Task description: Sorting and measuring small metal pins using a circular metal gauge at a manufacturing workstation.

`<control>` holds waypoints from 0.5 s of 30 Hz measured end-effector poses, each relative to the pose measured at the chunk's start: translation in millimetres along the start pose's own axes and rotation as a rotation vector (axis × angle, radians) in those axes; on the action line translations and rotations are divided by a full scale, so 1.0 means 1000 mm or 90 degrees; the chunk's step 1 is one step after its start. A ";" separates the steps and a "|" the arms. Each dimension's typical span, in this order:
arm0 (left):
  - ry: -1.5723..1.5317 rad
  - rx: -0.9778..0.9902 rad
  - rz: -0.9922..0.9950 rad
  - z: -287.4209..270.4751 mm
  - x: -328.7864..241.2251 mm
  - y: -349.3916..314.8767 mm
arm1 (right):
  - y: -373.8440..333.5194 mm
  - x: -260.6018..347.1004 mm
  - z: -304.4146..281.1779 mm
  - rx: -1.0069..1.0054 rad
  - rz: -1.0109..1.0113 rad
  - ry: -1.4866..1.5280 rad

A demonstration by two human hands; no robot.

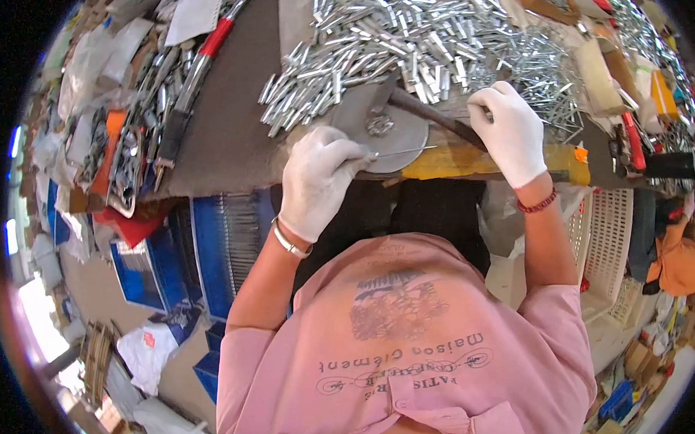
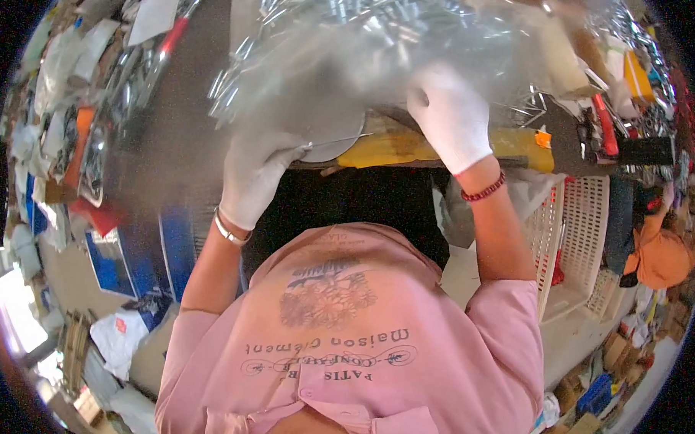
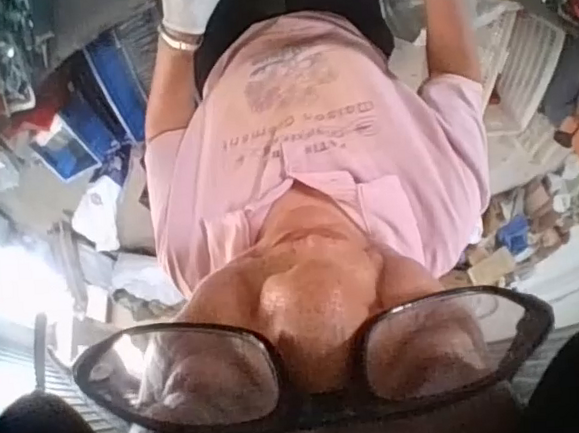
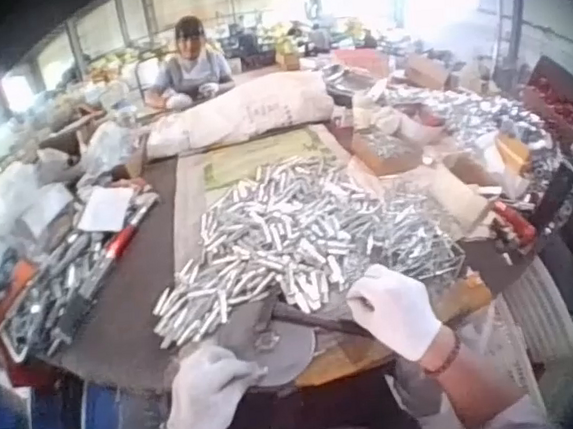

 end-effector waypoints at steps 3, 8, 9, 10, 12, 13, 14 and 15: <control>0.006 -0.009 -0.010 0.000 -0.004 0.002 | -0.003 0.047 -0.007 0.015 -0.128 0.222; 0.013 -0.013 -0.002 0.001 0.000 0.000 | -0.007 0.094 0.014 0.120 -0.212 0.237; 0.015 -0.016 -0.004 0.001 -0.001 0.000 | -0.007 0.097 0.016 0.121 -0.216 0.239; 0.031 -0.028 0.014 0.000 -0.002 0.000 | -0.006 0.099 0.019 0.130 -0.224 0.228; 0.047 -0.041 0.032 -0.002 -0.004 0.002 | -0.005 0.102 0.022 0.139 -0.234 0.216; 0.053 -0.041 0.041 -0.003 -0.005 0.003 | -0.005 0.102 0.022 0.137 -0.246 0.201; 0.059 -0.040 0.049 -0.003 -0.005 0.003 | -0.004 0.103 0.022 0.136 -0.258 0.185; 0.059 -0.042 0.048 -0.003 -0.003 0.003 | -0.004 0.103 0.022 0.137 -0.261 0.185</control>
Point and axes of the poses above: each hand's wrist, its own y-axis towards the middle knuckle, its own z-axis out of the palm, x = y × z, the point moved 2 cm from there along y, towards the middle knuckle, and after that the axes turned 1 degree about y, right-handed, at the moved point
